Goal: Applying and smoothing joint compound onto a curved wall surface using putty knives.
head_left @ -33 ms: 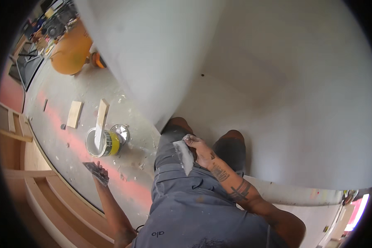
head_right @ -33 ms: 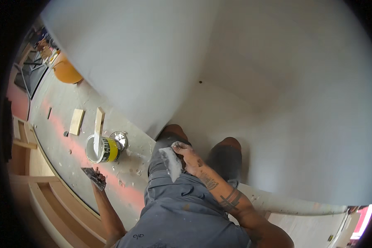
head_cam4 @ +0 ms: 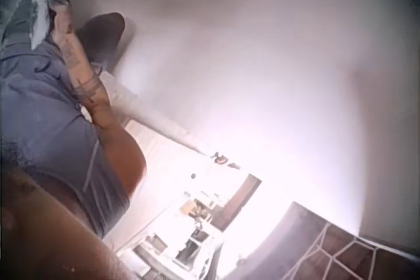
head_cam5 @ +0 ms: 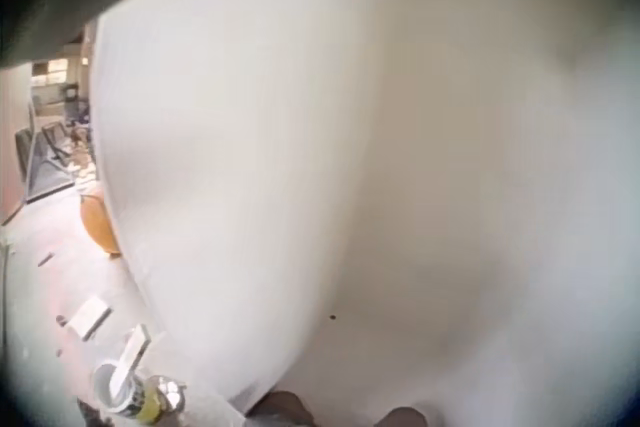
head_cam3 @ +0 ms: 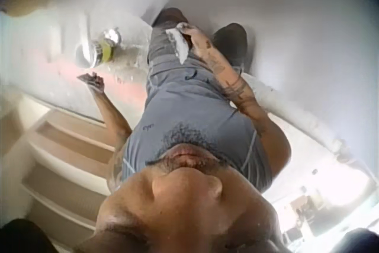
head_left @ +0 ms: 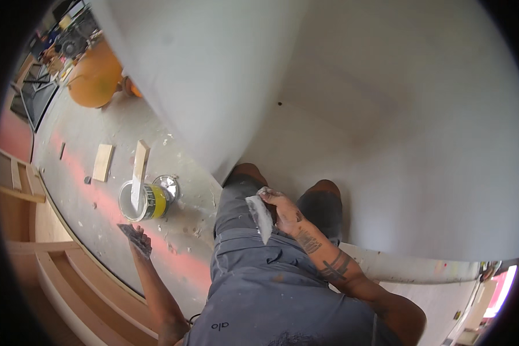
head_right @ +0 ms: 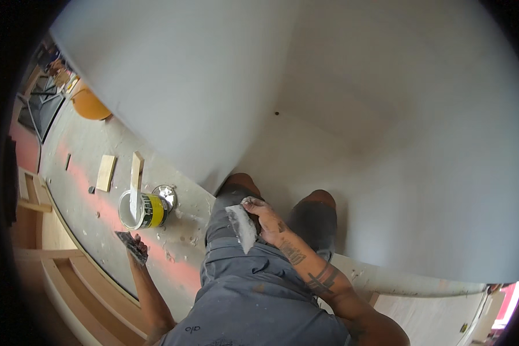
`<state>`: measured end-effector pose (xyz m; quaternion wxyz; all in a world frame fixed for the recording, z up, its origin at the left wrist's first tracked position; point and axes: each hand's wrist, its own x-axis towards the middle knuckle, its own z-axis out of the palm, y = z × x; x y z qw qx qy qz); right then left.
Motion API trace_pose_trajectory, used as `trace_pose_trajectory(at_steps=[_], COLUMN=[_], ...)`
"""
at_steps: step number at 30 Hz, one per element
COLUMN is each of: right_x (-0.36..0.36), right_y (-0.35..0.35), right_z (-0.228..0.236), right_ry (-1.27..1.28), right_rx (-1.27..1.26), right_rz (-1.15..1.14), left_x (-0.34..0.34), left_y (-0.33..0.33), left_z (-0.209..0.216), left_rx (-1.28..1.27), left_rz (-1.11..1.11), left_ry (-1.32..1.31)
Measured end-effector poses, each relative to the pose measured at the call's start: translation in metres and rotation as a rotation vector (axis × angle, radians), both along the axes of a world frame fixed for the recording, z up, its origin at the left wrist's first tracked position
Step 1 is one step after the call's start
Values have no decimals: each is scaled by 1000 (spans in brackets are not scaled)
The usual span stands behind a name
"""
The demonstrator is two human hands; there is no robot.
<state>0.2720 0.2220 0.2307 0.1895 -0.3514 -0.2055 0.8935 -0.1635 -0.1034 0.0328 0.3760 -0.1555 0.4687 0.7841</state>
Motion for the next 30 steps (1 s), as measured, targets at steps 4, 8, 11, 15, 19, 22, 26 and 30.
trace_pose_trajectory(at_steps=[4,8,11,15,19,22,26,30], right_x=[38,70,95,121,116,116,113,99], right_y=[0,-10,-16,-23,-25,-18,-7,7], right_z=[12,7,3,-4,-8,-31,-38,11], right_ry=[-17,-9,-87,-66,14,39,39,44], right_rx=[59,28,35,87,78,210,267,76], right_rz=[-141,-240,-404,-461,-462,-466,-443,-380], left_x=[-11,-17,-10,7,-22,-16,32,65], left_y=[52,58,65,74,51,63,86,87], left_z=[28,38,31,10,-3,1,34,73], left_rx=[63,221,228,270,234,187,161,107], left_rz=[-276,-332,-324,-322,-365,-298,-220,-170], left_ry=[-96,-250,-221,-205,-37,30,224,326])
